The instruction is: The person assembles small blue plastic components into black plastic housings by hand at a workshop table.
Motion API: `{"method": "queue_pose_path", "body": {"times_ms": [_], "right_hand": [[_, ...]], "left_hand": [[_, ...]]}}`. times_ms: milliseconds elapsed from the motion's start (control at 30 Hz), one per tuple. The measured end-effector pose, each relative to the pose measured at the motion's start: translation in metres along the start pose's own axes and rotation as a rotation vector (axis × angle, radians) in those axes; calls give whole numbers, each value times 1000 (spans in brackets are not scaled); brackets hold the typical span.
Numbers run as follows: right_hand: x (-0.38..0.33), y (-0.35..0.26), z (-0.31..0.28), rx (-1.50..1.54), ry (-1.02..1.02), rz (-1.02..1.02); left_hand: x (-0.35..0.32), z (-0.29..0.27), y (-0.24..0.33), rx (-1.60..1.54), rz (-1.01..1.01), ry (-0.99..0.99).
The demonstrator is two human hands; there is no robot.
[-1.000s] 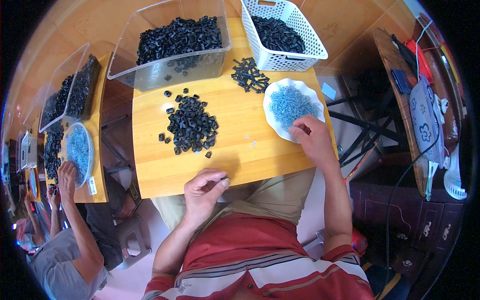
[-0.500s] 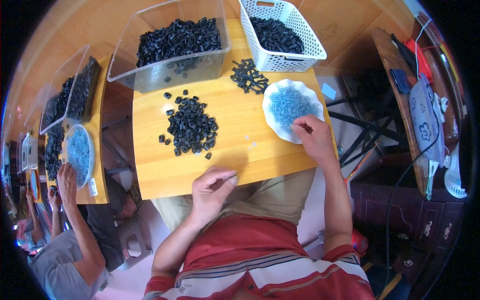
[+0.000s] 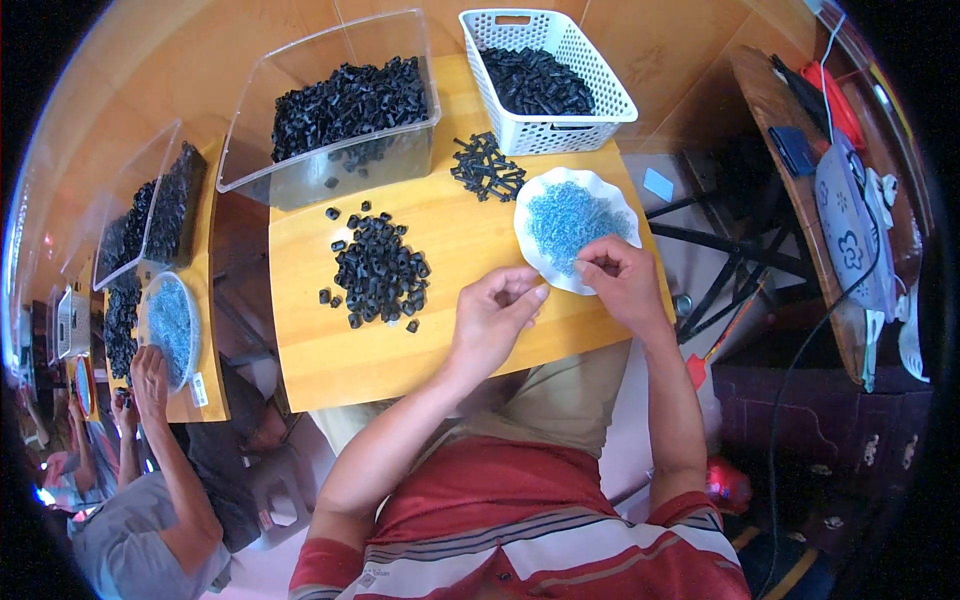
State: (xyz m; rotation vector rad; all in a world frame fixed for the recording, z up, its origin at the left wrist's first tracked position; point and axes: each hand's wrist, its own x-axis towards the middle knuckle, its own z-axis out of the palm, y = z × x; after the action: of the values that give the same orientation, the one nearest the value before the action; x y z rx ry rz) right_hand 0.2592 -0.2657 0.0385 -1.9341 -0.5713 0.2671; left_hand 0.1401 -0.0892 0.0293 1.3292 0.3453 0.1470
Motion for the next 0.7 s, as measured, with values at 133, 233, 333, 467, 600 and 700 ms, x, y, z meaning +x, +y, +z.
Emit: {"method": "queue_pose_path", "body": {"times_ms": [133,233,333,467,600,700], "right_hand": [[3,0,1,91,-20,-22],[3,0,0,151,-17,-59],[3,0,-1,214,-20,-37],[6,4,-4,262,-47,-46],[6,1,-4,525,-33,111],[7,1,-5,477,-139,156]], "left_hand": [[29,9,-4,-52,35,-136],[39,14,-2,-23,21,-214],[44,18,-1,-16,14,-244],[48,21,3,6,22,-238],[46,29,6,36,26,-195],[45,33,2,47,119,-174]]}}
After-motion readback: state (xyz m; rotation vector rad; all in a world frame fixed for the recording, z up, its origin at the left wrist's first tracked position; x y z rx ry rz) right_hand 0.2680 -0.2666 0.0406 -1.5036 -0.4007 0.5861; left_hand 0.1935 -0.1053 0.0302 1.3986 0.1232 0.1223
